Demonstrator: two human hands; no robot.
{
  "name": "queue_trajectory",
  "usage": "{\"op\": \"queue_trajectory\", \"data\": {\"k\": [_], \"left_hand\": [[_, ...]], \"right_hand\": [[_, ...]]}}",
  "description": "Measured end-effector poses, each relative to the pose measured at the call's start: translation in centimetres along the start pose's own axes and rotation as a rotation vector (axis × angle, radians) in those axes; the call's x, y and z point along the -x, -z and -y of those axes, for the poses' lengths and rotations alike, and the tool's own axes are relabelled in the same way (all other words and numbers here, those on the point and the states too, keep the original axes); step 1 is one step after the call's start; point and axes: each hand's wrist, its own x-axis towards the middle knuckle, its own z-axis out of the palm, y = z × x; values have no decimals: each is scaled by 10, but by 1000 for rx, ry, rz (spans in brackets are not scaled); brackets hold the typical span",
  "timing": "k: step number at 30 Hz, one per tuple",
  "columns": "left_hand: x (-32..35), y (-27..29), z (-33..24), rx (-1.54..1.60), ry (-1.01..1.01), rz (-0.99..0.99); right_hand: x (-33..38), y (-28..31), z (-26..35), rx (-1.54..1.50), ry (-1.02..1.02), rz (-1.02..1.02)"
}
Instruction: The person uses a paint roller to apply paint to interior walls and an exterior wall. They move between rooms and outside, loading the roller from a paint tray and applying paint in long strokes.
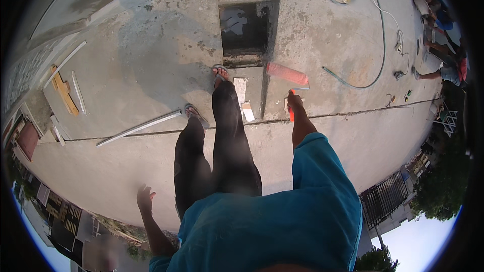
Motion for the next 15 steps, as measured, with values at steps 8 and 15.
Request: {"op": "queue_trajectory", "data": {"k": [8, 15], "left_hand": [[0, -30, 38, -113, 26, 94], [-39, -62, -67, 94, -356, 201]], "right_hand": [[98, -63, -87, -430, 27, 118], [238, 165, 144, -915, 967, -195]]}}
